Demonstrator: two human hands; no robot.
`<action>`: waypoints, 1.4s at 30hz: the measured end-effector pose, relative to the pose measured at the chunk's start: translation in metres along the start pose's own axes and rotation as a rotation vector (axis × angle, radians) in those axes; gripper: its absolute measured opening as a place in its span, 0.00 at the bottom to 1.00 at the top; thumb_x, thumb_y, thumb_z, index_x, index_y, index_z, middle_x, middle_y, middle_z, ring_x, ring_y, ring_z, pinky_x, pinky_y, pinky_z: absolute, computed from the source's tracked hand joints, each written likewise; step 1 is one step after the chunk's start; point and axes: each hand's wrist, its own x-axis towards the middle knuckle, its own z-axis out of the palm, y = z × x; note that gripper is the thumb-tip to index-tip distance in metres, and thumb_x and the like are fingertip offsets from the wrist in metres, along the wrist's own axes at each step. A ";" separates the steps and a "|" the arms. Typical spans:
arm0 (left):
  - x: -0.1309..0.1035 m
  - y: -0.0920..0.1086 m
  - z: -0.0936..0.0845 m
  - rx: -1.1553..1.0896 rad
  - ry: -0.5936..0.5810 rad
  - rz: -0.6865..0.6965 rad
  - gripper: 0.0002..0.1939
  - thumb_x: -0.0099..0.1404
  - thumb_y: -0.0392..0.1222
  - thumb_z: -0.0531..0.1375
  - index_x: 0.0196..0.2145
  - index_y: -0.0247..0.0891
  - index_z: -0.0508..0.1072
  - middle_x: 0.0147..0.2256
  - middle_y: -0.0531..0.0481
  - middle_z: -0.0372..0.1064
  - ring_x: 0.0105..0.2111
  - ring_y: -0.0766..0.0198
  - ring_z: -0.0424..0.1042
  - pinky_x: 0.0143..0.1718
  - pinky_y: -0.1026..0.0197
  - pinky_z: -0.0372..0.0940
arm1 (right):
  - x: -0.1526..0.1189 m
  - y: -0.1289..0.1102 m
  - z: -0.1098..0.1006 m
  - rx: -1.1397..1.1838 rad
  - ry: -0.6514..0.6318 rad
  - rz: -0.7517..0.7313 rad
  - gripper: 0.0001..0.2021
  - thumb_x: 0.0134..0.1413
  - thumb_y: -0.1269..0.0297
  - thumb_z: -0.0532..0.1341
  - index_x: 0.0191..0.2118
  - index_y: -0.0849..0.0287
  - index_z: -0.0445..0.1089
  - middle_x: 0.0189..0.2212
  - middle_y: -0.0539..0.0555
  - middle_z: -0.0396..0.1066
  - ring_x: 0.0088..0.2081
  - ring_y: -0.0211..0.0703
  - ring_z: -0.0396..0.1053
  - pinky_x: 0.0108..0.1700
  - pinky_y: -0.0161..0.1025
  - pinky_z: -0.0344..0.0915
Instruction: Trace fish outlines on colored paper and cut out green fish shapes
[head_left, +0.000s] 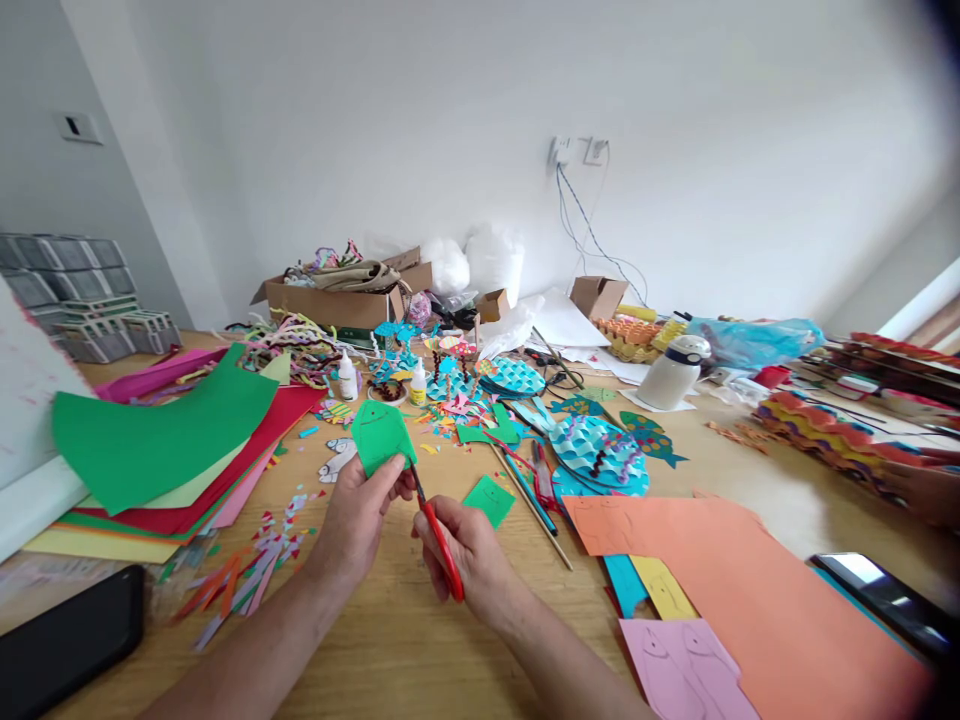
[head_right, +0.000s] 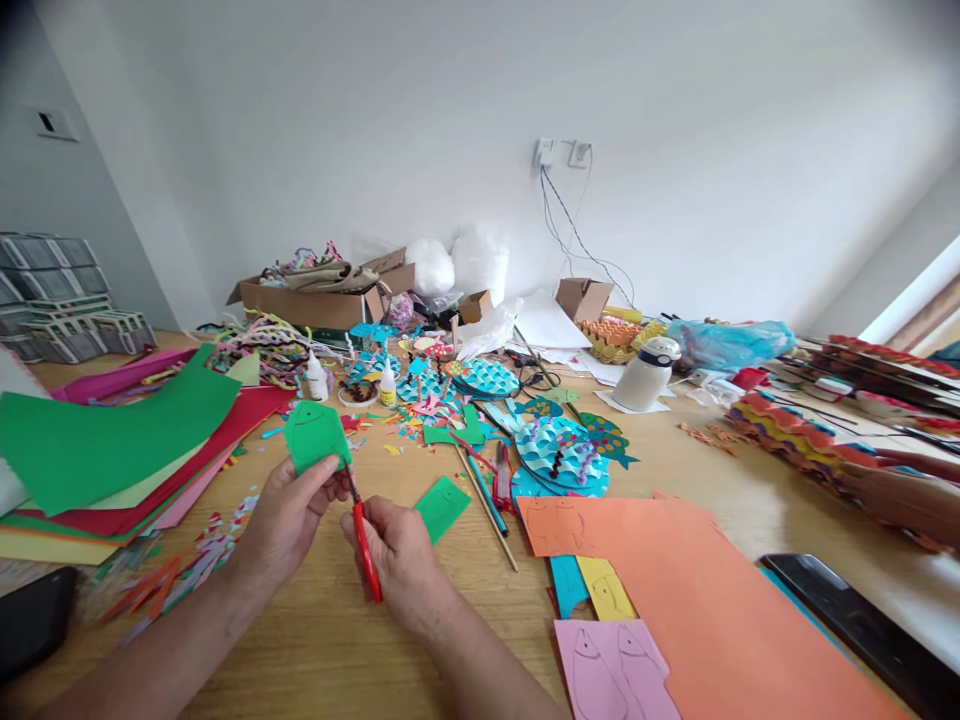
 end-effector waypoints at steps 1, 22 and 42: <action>0.000 0.000 0.000 -0.003 0.003 0.000 0.07 0.48 0.39 0.64 0.23 0.35 0.68 0.20 0.56 0.67 0.21 0.69 0.65 0.24 0.66 0.62 | 0.000 0.000 0.000 -0.013 0.001 -0.004 0.20 0.52 0.46 0.53 0.22 0.58 0.57 0.13 0.42 0.52 0.15 0.28 0.50 0.17 0.28 0.46; 0.002 -0.003 -0.006 -0.016 0.001 0.011 0.08 0.50 0.40 0.63 0.26 0.35 0.68 0.22 0.56 0.69 0.22 0.70 0.66 0.26 0.67 0.63 | 0.002 0.008 -0.004 -0.109 -0.007 -0.051 0.17 0.55 0.52 0.51 0.23 0.59 0.58 0.13 0.43 0.52 0.16 0.29 0.50 0.19 0.29 0.46; 0.002 -0.003 -0.008 -0.011 -0.025 -0.006 0.07 0.50 0.40 0.64 0.26 0.36 0.69 0.21 0.56 0.69 0.22 0.70 0.66 0.25 0.68 0.63 | 0.002 0.002 -0.005 -0.109 -0.012 -0.042 0.21 0.52 0.46 0.52 0.22 0.58 0.56 0.13 0.43 0.50 0.17 0.30 0.50 0.19 0.29 0.46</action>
